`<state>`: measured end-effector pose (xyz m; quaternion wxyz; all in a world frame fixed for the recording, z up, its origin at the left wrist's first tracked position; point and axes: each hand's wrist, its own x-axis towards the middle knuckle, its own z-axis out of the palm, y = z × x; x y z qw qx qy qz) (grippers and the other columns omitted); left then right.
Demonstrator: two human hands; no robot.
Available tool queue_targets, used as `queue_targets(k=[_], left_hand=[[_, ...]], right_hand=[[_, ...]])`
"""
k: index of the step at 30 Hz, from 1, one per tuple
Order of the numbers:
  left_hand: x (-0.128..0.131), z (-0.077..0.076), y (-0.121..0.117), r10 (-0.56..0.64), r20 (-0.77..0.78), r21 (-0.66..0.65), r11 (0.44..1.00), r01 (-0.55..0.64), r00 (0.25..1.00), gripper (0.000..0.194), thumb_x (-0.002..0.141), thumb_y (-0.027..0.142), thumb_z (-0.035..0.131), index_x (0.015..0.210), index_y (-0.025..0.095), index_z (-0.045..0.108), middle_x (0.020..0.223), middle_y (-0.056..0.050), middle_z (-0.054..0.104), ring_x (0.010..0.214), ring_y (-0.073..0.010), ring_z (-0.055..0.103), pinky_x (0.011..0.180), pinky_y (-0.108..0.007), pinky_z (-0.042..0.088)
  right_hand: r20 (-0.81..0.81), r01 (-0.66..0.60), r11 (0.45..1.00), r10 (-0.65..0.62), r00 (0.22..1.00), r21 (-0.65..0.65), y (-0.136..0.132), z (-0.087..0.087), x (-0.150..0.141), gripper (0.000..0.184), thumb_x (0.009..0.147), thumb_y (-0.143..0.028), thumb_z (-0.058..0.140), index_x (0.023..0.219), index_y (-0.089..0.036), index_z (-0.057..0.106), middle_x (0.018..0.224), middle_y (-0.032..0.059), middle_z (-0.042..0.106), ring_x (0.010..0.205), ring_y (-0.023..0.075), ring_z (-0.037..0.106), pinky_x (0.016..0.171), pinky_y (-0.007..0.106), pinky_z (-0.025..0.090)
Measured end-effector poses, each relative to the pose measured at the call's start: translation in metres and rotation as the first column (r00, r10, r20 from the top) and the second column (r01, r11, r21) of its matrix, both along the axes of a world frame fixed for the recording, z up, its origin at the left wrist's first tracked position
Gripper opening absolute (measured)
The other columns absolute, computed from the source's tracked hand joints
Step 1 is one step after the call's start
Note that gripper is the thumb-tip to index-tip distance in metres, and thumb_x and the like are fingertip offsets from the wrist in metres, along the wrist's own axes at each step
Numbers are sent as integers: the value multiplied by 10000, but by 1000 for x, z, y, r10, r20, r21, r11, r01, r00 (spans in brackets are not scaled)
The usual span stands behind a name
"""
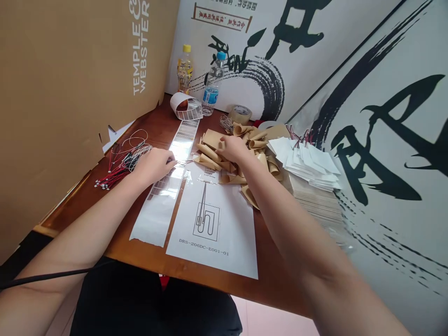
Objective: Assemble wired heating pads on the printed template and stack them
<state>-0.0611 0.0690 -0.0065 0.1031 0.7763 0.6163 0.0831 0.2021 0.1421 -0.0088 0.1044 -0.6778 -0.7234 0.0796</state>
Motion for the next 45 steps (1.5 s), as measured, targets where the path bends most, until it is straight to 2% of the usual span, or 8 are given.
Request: queue_targets(k=[18,25,27,31,34,39,43,45], left_hand=[[-1,-1,1,33,-19,74,997,-31,999,259,922,390,598,1011,257,802,1006,-79,809,979,-302,710,775,-367,507],[0,1,-2,52,-12,113,992,-50,999,353,927,513,616,998,220,800,1110,-120,758,1084,-332,656,912,-428,504],[2,4,-5,77,11,232,970,-77,997,390,928,538,619,1009,202,798,1191,-145,714,1185,-370,595,1015,-500,457],[7,14,-9,-18,397,214,974,-74,918,444,978,527,512,1007,172,777,1053,-124,736,1016,-279,648,967,-445,481],[13,18,-13,-105,730,-84,967,242,675,522,965,607,498,1034,157,754,946,-102,751,776,-174,658,721,-311,505],[27,15,-28,-97,740,-363,776,516,666,284,809,448,778,819,176,701,728,-4,642,625,-108,579,556,-240,454],[36,16,-37,18,796,-361,815,452,605,307,802,413,803,734,176,621,651,31,582,533,-86,577,499,-224,457],[39,18,-39,50,826,-346,832,434,562,345,771,398,838,689,169,594,629,35,584,545,-95,621,511,-217,484]], right_hand=[[267,-121,991,101,958,60,-15,4,-12,268,891,-103,543,1001,-108,788,984,240,765,1005,358,705,842,418,486],[75,69,897,-112,991,436,-31,56,-7,506,993,-59,236,1345,-67,600,1222,240,692,1203,335,614,1026,484,392],[-212,124,852,-16,977,508,-55,68,-10,391,1014,-157,346,1215,-126,679,1121,184,712,1101,308,632,961,442,423],[-566,-28,972,160,809,235,-117,58,-14,193,895,-189,561,844,-223,744,814,56,707,801,244,630,780,397,446],[-623,-86,989,141,770,117,-152,29,-9,160,871,-261,619,773,-248,745,741,33,722,690,223,614,700,384,454],[-818,-48,998,-9,576,-44,-171,-5,10,195,856,-427,703,855,-241,764,837,33,739,766,199,631,683,337,480],[-942,-83,958,-250,224,-273,-175,-11,27,464,796,-689,728,893,-235,732,729,0,601,617,143,532,474,262,420],[-937,-137,936,-300,176,-325,-176,-12,33,503,760,-717,762,855,-227,699,716,-16,552,574,118,495,430,243,403]])
